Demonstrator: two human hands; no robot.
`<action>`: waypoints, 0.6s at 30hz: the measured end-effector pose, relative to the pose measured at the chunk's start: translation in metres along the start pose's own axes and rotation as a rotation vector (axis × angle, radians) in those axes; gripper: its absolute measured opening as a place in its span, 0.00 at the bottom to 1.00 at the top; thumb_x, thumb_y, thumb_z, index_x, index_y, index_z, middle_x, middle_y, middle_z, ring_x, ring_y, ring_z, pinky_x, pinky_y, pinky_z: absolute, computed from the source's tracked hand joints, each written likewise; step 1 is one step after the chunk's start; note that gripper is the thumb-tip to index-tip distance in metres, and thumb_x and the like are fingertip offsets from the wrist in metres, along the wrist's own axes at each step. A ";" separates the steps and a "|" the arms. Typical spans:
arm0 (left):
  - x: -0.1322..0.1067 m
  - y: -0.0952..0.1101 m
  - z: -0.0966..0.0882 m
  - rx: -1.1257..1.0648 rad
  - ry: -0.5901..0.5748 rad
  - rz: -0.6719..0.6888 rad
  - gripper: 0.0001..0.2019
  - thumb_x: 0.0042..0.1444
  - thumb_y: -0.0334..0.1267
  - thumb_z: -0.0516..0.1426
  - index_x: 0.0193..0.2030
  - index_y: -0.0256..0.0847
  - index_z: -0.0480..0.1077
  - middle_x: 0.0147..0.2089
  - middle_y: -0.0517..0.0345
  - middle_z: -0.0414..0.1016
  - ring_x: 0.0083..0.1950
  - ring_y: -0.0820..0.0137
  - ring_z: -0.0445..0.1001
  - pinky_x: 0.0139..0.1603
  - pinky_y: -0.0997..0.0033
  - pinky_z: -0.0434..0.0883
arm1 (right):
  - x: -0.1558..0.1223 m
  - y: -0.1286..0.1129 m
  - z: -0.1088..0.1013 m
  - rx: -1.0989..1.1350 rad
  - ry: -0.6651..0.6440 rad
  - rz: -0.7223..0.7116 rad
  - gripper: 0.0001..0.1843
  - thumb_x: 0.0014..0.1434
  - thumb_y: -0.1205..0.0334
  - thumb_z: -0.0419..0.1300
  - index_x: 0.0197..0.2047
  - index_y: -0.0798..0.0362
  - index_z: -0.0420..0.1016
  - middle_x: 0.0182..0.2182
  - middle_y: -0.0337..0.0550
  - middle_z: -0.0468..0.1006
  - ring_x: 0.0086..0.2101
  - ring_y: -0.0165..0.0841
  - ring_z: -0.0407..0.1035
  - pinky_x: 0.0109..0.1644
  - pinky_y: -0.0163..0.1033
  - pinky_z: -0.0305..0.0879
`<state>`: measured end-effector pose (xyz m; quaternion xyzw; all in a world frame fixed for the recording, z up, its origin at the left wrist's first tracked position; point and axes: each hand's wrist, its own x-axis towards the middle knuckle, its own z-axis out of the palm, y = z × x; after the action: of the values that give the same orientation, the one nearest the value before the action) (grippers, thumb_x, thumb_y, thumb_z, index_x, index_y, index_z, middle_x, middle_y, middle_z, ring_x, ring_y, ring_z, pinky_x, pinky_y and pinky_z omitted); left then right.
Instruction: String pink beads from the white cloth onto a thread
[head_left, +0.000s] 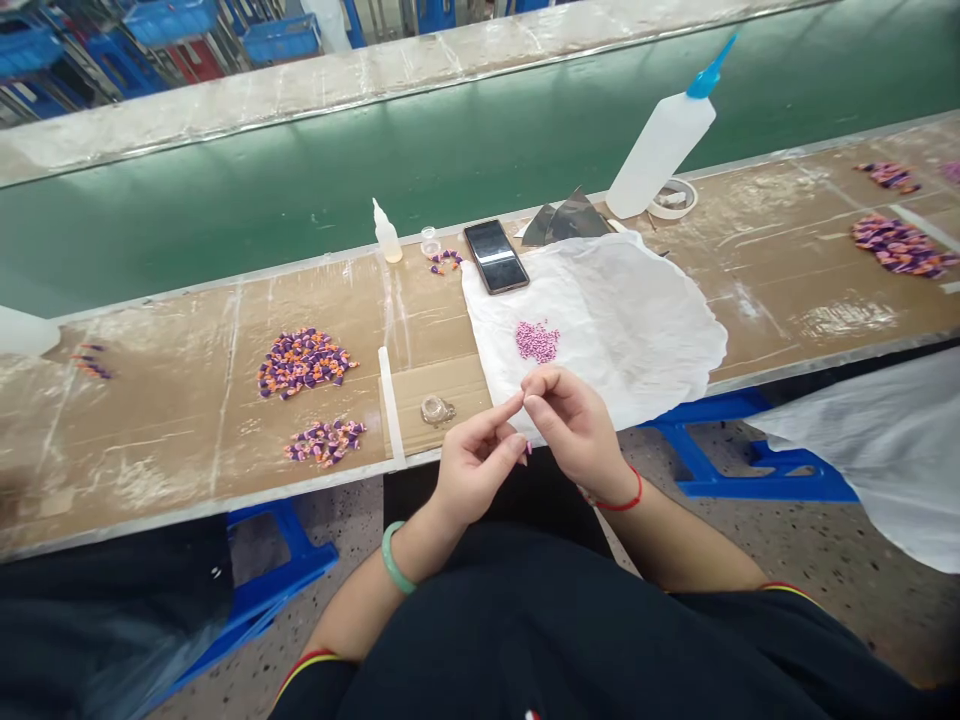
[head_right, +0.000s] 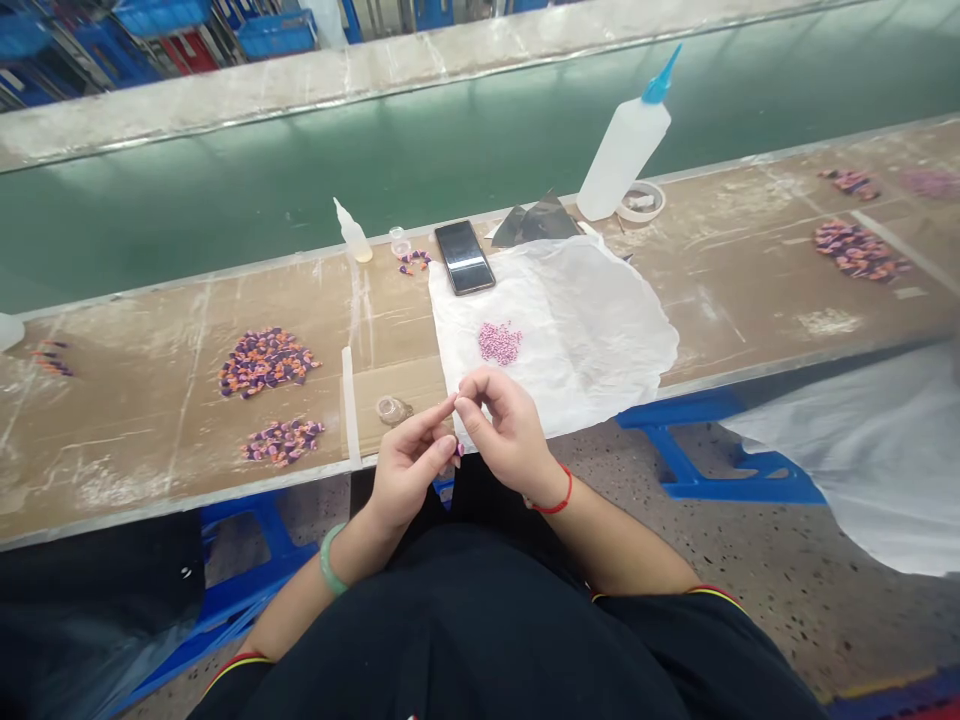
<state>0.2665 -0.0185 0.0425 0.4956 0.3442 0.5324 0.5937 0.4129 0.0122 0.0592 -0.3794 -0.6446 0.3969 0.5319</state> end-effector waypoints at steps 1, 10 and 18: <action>-0.002 0.000 0.000 0.000 -0.003 0.003 0.22 0.61 0.45 0.62 0.60 0.40 0.75 0.26 0.61 0.72 0.27 0.75 0.71 0.31 0.75 0.71 | 0.000 0.000 0.001 -0.043 0.014 -0.050 0.06 0.67 0.65 0.55 0.36 0.49 0.65 0.30 0.39 0.67 0.32 0.33 0.63 0.37 0.41 0.62; -0.004 0.011 0.000 -0.174 0.035 -0.254 0.23 0.52 0.50 0.68 0.51 0.38 0.79 0.22 0.64 0.71 0.22 0.77 0.67 0.25 0.75 0.66 | 0.008 -0.003 -0.010 -0.220 -0.078 -0.270 0.06 0.63 0.68 0.56 0.35 0.47 0.64 0.30 0.40 0.69 0.32 0.36 0.66 0.35 0.45 0.63; 0.000 0.017 -0.001 -0.322 0.102 -0.402 0.19 0.45 0.46 0.71 0.40 0.36 0.78 0.23 0.62 0.72 0.21 0.80 0.64 0.22 0.77 0.57 | 0.011 0.005 -0.020 -0.287 -0.135 -0.351 0.07 0.66 0.65 0.58 0.42 0.44 0.76 0.38 0.44 0.75 0.39 0.39 0.71 0.42 0.49 0.69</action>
<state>0.2607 -0.0189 0.0586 0.2891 0.3760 0.4761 0.7405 0.4313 0.0261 0.0616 -0.3059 -0.7847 0.2270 0.4890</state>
